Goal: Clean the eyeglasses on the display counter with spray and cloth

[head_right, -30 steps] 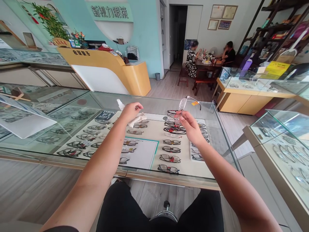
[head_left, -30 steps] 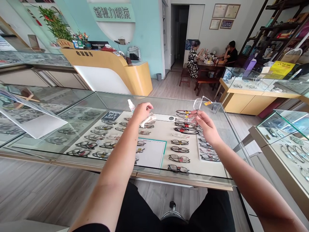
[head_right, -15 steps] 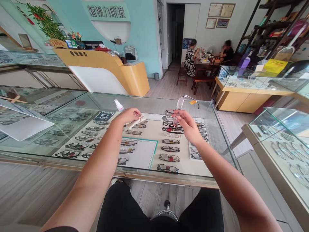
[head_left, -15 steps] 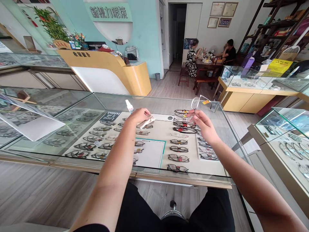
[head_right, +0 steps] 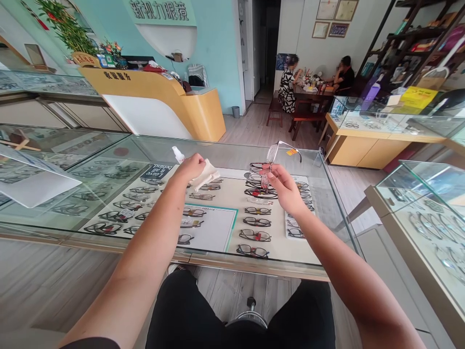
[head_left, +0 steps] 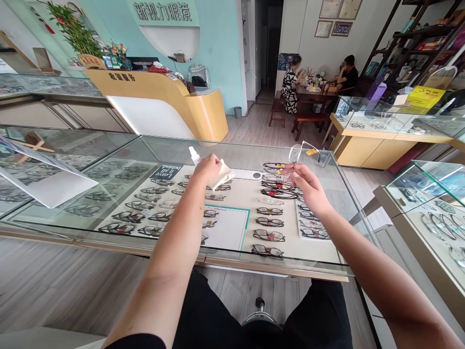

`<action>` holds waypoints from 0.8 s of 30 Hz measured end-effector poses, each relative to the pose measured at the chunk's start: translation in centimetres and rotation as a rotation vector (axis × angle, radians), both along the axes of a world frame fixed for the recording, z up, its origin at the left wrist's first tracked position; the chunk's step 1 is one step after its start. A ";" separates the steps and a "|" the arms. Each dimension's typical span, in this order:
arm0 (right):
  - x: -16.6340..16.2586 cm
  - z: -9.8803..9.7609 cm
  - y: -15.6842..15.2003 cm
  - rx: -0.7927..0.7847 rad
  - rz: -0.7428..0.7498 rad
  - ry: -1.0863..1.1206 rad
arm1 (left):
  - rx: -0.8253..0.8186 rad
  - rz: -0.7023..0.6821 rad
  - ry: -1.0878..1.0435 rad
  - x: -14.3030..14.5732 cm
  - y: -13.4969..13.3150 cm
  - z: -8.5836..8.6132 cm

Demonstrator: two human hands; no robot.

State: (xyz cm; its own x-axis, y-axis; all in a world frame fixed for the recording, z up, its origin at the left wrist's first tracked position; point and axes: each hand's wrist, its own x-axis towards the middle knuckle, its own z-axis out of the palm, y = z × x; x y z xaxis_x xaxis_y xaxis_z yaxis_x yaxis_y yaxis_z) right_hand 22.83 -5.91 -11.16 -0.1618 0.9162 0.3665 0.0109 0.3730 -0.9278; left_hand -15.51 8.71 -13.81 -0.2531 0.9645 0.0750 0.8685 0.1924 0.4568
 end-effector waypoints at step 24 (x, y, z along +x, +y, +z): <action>0.0 0.8 -0.3 0.029 0.013 0.009 | 0.389 -0.150 -0.500 3.6 -3.1 5.1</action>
State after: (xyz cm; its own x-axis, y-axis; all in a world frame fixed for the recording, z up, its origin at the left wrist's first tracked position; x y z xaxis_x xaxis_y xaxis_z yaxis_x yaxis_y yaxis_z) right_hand 22.78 -6.21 -10.40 -0.1705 0.9030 0.3943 -0.0027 0.3997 -0.9166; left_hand -11.93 5.56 -8.74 -0.2126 0.9183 0.3338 0.5379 -0.1752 0.8246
